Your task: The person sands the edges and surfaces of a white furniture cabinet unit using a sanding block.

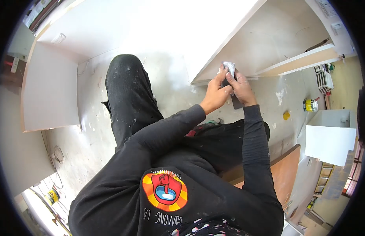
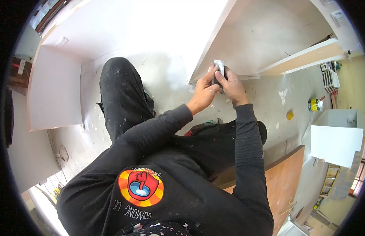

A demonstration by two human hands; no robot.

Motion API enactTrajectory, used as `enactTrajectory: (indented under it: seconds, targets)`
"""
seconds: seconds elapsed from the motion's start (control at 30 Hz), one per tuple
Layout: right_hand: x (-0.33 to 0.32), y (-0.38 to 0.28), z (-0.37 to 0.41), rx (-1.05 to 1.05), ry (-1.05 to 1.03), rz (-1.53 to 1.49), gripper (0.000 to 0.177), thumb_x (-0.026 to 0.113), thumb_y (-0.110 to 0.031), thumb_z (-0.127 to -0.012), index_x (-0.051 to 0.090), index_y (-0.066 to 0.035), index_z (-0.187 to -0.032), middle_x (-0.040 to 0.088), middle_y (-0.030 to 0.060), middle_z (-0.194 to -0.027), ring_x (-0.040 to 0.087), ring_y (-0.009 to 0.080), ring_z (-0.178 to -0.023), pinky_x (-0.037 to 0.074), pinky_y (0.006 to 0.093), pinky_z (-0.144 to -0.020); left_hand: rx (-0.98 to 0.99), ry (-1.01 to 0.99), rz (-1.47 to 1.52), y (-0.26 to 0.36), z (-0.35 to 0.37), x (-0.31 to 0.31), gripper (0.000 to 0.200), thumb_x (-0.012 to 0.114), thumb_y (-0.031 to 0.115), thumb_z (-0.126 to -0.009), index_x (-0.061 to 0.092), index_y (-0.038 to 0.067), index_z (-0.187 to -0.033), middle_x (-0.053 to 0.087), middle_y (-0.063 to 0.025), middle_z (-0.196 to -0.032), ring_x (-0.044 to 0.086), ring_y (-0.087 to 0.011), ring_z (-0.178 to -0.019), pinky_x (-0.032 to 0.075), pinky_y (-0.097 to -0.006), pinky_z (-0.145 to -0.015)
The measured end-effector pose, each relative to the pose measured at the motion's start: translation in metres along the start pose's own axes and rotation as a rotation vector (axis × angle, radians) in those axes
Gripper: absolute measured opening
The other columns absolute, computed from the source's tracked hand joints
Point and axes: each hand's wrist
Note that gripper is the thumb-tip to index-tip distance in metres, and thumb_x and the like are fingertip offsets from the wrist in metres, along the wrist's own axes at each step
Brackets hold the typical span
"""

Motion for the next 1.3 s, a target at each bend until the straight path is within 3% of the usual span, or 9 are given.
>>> enactTrajectory:
  seconds: [0.1,0.23,0.3,0.53,0.8,0.87,1.03,1.13,1.3]
  targets:
    - [0.001,-0.009,-0.006,-0.098,0.145,0.569,0.032,0.058,-0.028,-0.105,0.068,-0.002,-0.12,0.073,0.0106,-0.089,0.069,0.0199,-0.081,0.053,0.0355,-0.074,0.163,0.109,-0.159,0.004,0.004,-0.011,0.055,0.056,-0.002,-0.086,0.052,-0.007,-0.141,0.041,-0.0212,-0.158,0.059,-0.0236,-0.119,0.044,-0.0369,-0.107]
    - [0.014,-0.044,-0.013,-0.54,0.308,0.775,0.023,0.068,-0.023,-0.096,0.07,-0.001,-0.103,0.069,0.024,-0.087,0.067,0.0411,-0.075,0.053,0.0436,-0.065,0.015,0.299,0.044,0.012,-0.004,-0.028,0.041,0.055,0.004,-0.094,0.057,-0.005,-0.134,0.062,-0.0182,-0.134,0.061,-0.0231,-0.117,0.045,-0.036,-0.104]
    - [0.023,-0.071,-0.014,-0.545,0.318,0.883,0.025,0.069,-0.027,-0.095,0.07,-0.002,-0.1,0.068,0.0218,-0.08,0.066,0.0396,-0.069,0.052,0.0435,-0.061,-0.098,0.359,0.144,0.012,-0.009,-0.038,0.027,0.051,0.008,-0.099,0.062,-0.002,-0.122,0.071,-0.0113,-0.11,0.065,-0.0189,-0.105,0.048,-0.032,-0.096]
    - [0.004,-0.091,-0.046,-0.661,0.315,1.145,0.039,0.075,-0.047,-0.088,0.075,-0.008,-0.089,0.063,0.0135,-0.059,0.061,0.0314,-0.051,0.046,0.0394,-0.048,-0.209,0.33,0.179,0.006,-0.019,-0.051,0.026,0.051,0.001,-0.096,0.054,-0.003,-0.122,0.069,-0.0106,-0.095,0.063,-0.0156,-0.088,0.052,-0.0307,-0.085]
    - [-0.041,-0.239,-0.029,-0.826,0.694,1.223,0.045,0.073,-0.045,-0.092,0.073,-0.002,-0.083,0.065,0.0164,-0.063,0.057,0.0272,-0.049,0.044,0.0365,-0.051,-0.136,0.289,0.123,-0.001,-0.018,-0.05,0.029,0.052,0.0,-0.096,0.055,-0.001,-0.125,0.067,-0.0077,-0.092,0.064,-0.0147,-0.089,0.052,-0.0296,-0.086]
    - [-0.032,-0.265,-0.006,-0.893,0.755,0.718,0.039,0.068,-0.043,-0.096,0.077,-0.006,-0.088,0.068,0.0091,-0.062,0.061,0.0176,-0.048,0.046,0.0338,-0.049,-0.053,0.266,0.091,0.012,-0.021,-0.045,0.026,0.053,0.003,-0.099,0.056,-0.001,-0.125,0.067,-0.0072,-0.091,0.064,-0.0145,-0.089,0.052,-0.0294,-0.086]
    - [-0.001,-0.146,-0.008,-0.579,0.291,0.706,0.044,0.081,-0.039,-0.086,0.065,0.001,-0.087,0.067,0.0107,-0.071,0.066,0.0208,-0.064,0.051,0.0361,-0.06,0.2,0.062,0.235,0.106,-0.014,-0.021,0.032,0.056,0.027,-0.107,0.065,-0.003,-0.116,0.065,-0.0019,-0.086,0.062,-0.0099,-0.084,0.052,-0.0266,-0.08]
    - [0.029,-0.097,-0.002,-0.555,0.247,0.637,0.041,0.083,-0.032,-0.084,0.059,0.0,-0.095,0.062,0.01,-0.071,0.065,0.0254,-0.065,0.053,0.0387,-0.062,0.187,0.001,0.051,0.119,-0.016,-0.03,0.029,0.057,0.023,-0.107,0.069,-0.003,-0.11,0.064,0.0015,-0.082,0.057,-0.0059,-0.078,0.048,-0.0241,-0.072]
    - [0.032,-0.109,0.014,-0.811,0.395,1.1,0.05,0.086,-0.03,-0.077,0.061,-0.004,-0.111,0.058,0.0175,-0.118,0.065,0.0319,-0.099,0.053,0.0413,-0.08,0.094,0.092,0.033,0.105,-0.022,-0.032,0.025,0.056,0.018,-0.106,0.071,-0.003,-0.106,0.064,0.0029,-0.08,0.051,-0.0039,-0.073,0.044,-0.0229,-0.064]
Point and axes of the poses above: each hand's wrist, its own z-axis away from the middle knuckle, its own x-axis out of the palm, y = z × x
